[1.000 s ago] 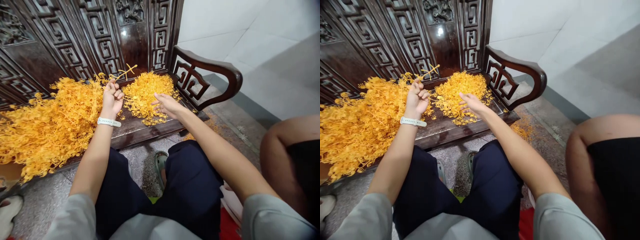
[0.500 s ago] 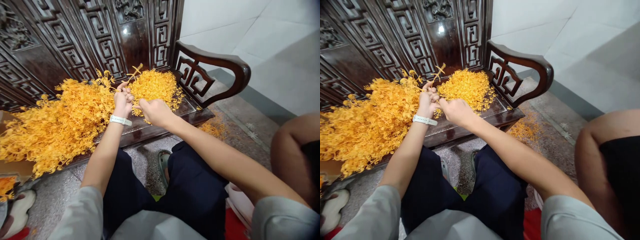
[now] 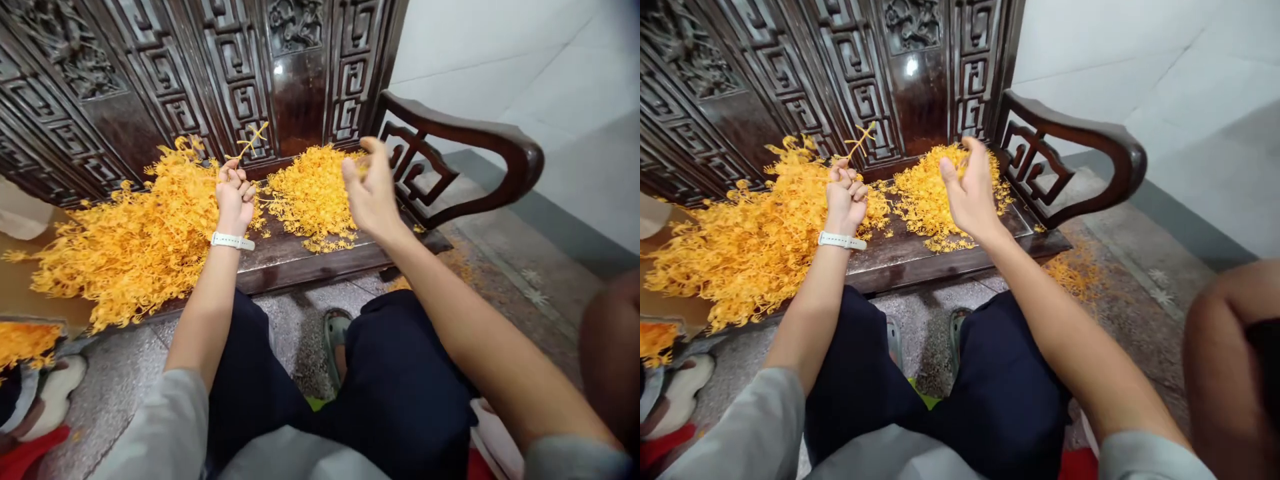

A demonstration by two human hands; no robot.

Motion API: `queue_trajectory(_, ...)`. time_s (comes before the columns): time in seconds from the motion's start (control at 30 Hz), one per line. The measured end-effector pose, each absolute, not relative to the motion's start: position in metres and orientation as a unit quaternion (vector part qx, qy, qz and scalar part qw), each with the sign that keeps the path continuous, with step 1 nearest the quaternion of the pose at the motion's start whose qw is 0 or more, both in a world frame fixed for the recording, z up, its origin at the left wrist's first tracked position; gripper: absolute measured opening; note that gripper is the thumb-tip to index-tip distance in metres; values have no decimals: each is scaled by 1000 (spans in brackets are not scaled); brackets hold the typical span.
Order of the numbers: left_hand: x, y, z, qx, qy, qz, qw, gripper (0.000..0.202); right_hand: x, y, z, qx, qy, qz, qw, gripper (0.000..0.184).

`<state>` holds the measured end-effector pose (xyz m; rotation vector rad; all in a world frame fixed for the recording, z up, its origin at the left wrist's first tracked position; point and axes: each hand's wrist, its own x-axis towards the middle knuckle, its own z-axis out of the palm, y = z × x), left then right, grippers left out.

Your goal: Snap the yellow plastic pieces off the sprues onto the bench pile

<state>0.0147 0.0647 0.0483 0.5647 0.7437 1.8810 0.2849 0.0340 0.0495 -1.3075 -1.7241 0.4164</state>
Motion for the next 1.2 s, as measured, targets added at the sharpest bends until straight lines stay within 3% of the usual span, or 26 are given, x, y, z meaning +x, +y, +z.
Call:
queue_trajectory(0.03, 22, 64, 49, 228, 296, 773, 512, 32, 283, 44, 43, -579, -659, 230, 421, 79)
queue_trajectory(0.1, 38, 64, 48, 214, 280, 769, 533, 31, 275, 53, 32, -604, -615, 340, 376, 79)
queue_trajectory(0.23, 62, 65, 44, 239, 273, 762, 536, 26, 251, 38, 27, -413, -505, 680, 333, 68)
queue_trajectory(0.3, 70, 66, 40, 274, 280, 752, 530, 27, 239, 29, 29, -326, -438, 760, 353, 55)
queue_trajectory(0.43, 82, 67, 32, 321, 296, 731, 524, 27, 234, 27, 36, -268, -399, 783, 394, 36)
queue_trajectory(0.63, 88, 67, 27, 348, 296, 715, 530, 18, 245, 33, 38, -319, -339, 802, 375, 53)
queue_trajectory(0.9, 89, 67, 24, 390, 315, 704, 503, 20, 255, 40, 36, -329, -310, 783, 428, 40)
queue_trajectory(1.07, 87, 69, 23, 401, 335, 687, 505, 23, 262, 42, 30, -346, -346, 737, 466, 10)
queue_trajectory(1.13, 79, 72, 26, 380, 342, 692, 510, 23, 267, 39, 29, -354, -406, 720, 438, 14)
queue_trajectory(1.2, 71, 75, 29, 354, 356, 696, 514, 24, 271, 34, 28, -329, -485, 727, 357, 23)
